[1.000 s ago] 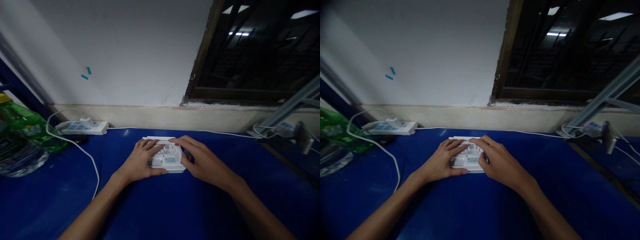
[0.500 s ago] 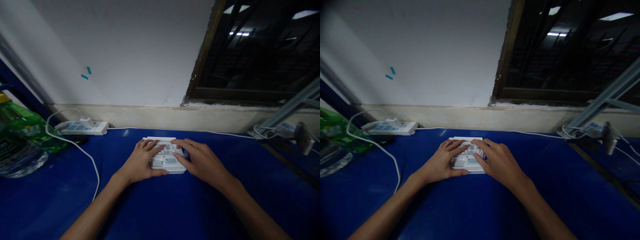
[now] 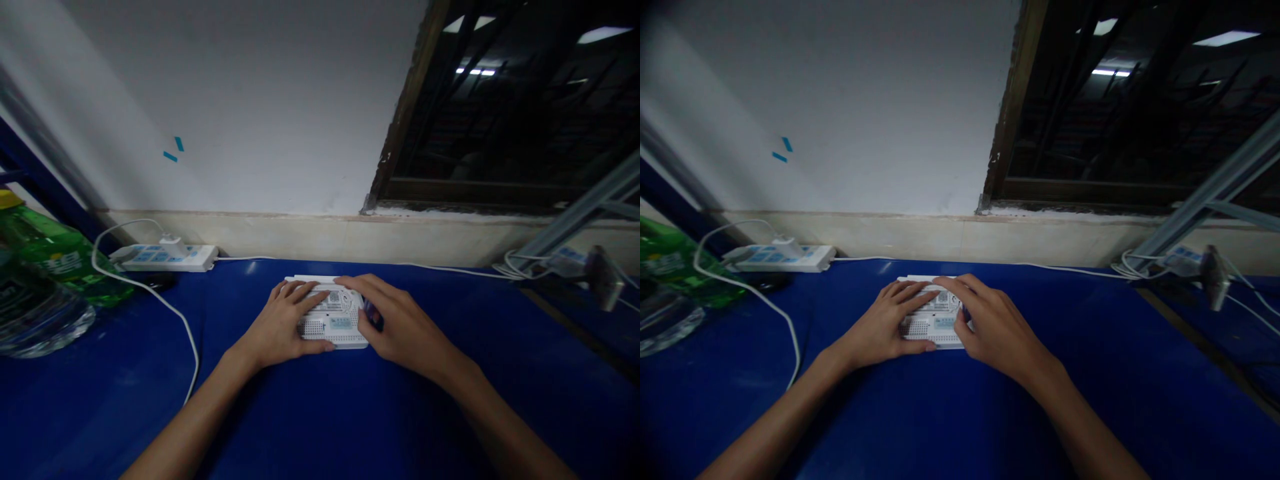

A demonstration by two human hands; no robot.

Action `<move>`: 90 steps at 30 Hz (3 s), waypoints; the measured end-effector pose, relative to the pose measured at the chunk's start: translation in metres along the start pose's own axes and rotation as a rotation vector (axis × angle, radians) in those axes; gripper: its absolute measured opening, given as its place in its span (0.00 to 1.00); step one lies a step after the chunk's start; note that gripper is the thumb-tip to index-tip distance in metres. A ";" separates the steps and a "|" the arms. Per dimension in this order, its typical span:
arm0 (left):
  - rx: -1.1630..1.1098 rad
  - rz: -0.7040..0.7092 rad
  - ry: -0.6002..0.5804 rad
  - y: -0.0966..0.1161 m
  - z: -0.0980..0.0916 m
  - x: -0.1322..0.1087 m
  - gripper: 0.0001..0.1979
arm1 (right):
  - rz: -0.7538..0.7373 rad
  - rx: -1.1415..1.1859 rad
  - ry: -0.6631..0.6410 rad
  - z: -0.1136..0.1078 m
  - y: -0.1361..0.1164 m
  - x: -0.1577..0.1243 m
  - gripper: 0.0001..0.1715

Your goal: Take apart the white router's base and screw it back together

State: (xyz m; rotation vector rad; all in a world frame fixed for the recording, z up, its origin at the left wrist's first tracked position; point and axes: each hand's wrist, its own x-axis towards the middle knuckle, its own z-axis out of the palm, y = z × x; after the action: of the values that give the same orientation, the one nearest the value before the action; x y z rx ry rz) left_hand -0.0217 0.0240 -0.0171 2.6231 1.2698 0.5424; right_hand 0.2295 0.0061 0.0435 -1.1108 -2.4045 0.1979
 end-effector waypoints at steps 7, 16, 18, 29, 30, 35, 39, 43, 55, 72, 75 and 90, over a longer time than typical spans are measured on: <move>0.014 0.000 -0.003 0.000 0.001 0.000 0.48 | 0.052 -0.020 0.013 -0.001 0.001 0.000 0.19; 0.017 0.007 -0.003 0.000 0.001 0.000 0.49 | 0.039 -0.015 0.010 -0.001 0.001 -0.002 0.21; 0.018 0.008 -0.001 0.000 0.001 0.000 0.49 | 0.027 0.020 0.013 -0.002 0.001 -0.001 0.23; 0.025 0.004 0.002 0.000 0.001 0.000 0.48 | 0.036 0.055 0.054 -0.003 0.004 -0.002 0.26; 0.023 0.003 0.002 0.000 0.001 0.000 0.48 | 0.041 0.054 0.043 -0.005 0.003 -0.002 0.33; 0.020 0.000 0.002 0.001 0.000 0.000 0.48 | 0.067 -0.005 0.018 -0.009 0.001 -0.004 0.42; 0.006 0.000 0.008 0.002 0.000 0.000 0.48 | 0.046 0.023 0.044 -0.005 0.004 -0.004 0.23; 0.001 0.001 0.007 0.002 0.000 -0.001 0.48 | 0.031 0.014 0.030 -0.006 0.003 -0.005 0.37; 0.010 -0.005 0.011 0.000 0.003 -0.001 0.49 | 0.045 -0.011 0.035 -0.008 0.002 -0.006 0.38; -0.019 -0.010 0.006 0.003 -0.001 -0.001 0.49 | 0.035 0.019 0.039 -0.012 0.001 -0.003 0.24; -0.042 -0.004 0.017 0.003 -0.002 0.000 0.49 | 0.036 0.036 0.059 -0.010 0.005 -0.002 0.17; -0.016 -0.013 0.009 0.003 -0.001 -0.001 0.48 | -0.003 0.056 0.043 -0.010 0.002 -0.003 0.29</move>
State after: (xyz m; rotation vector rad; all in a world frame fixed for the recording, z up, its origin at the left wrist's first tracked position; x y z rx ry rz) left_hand -0.0204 0.0220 -0.0158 2.6002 1.2789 0.5603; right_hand 0.2372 0.0048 0.0501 -1.0751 -2.3481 0.2369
